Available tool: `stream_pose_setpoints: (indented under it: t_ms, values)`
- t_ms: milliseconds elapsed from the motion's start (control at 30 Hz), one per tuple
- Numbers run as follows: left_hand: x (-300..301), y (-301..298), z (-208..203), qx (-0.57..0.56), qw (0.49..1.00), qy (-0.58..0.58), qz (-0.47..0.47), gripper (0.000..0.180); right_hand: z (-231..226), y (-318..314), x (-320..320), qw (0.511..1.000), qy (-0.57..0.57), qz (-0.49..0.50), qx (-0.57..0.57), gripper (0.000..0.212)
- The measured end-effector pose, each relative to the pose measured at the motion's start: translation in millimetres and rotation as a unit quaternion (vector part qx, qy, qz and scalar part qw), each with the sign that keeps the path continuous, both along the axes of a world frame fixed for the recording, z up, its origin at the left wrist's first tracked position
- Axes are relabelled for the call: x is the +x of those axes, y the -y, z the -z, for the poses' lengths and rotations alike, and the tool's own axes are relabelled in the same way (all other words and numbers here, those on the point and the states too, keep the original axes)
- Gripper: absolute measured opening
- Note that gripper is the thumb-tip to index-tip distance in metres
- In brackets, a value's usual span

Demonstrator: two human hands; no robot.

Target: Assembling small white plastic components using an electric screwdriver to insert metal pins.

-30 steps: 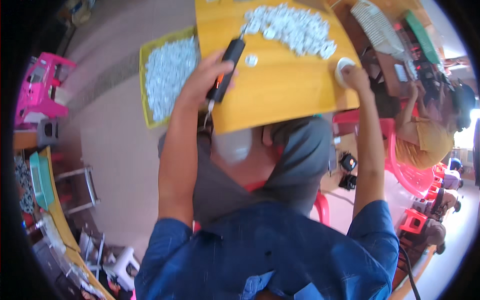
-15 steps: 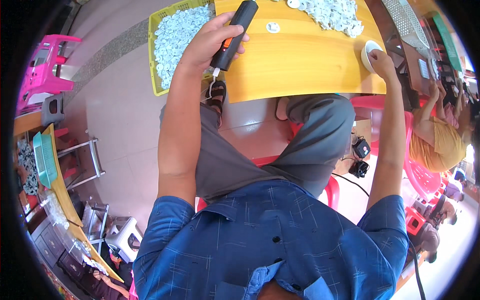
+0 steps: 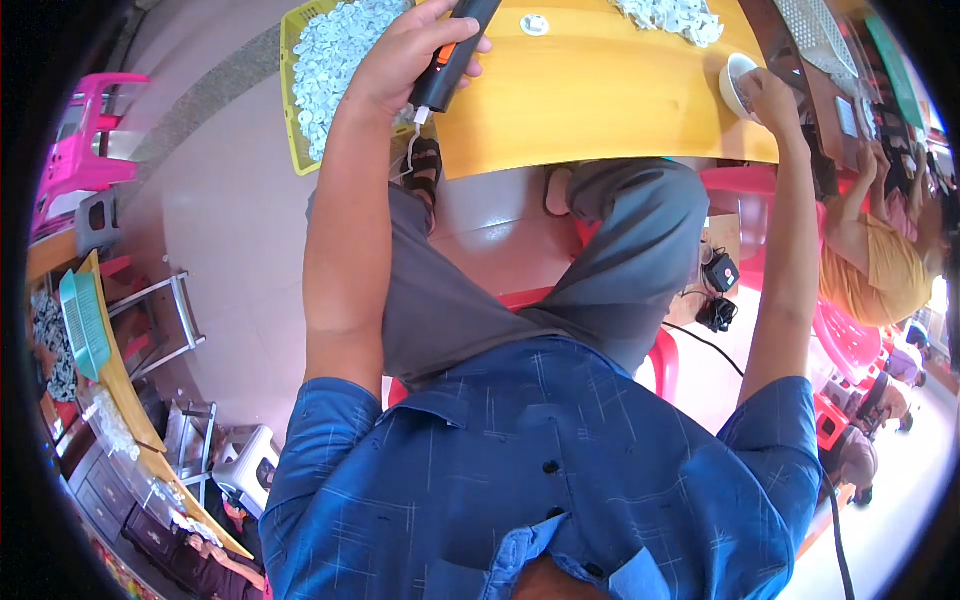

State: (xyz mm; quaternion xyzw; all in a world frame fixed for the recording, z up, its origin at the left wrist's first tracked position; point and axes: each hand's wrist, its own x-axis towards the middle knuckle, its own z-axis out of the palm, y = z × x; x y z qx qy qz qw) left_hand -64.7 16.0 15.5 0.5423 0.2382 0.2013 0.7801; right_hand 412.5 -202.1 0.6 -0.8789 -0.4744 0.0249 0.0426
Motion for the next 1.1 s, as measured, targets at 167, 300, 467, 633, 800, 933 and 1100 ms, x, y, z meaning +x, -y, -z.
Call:
stream_pose_setpoints:
  t_ms: [167, 300, 467, 633, 800, 933, 1100]
  values:
    - [0, -1, 3, 0.000, 1.000, 0.015, 0.007, 0.029, 0, 1, 2, 1.000, 0.013, -0.009, -0.001, 0.031]
    - [4, -4, 10, -0.004, 1.000, 0.027, 0.008, 0.030, 0, 5, 1, 1.000, 0.001, -0.018, 0.022, 0.027]
    - [4, -34, 51, 0.094, 0.914, 0.325, 0.224, 0.038, -13, -5, -34, 0.988, 0.035, -0.004, 0.150, 0.024]
    - [-19, 0, -2, 0.028, 0.993, 0.025, 0.109, 0.056, -28, -4, -48, 0.951, 0.039, 0.027, 0.306, 0.024]
    - [-14, 0, 8, 0.038, 0.993, -0.001, 0.112, 0.070, -20, -15, -55, 0.850, -0.236, -0.039, 0.469, 0.013]
    - [-11, 5, 2, 0.022, 0.994, 0.010, 0.105, 0.070, -15, -53, -104, 0.803, -0.326, -0.062, 0.495, 0.020]
    - [-6, 3, 0, 0.009, 0.992, 0.012, 0.128, 0.067, -3, -101, -160, 0.769, -0.455, -0.041, 0.447, 0.014]
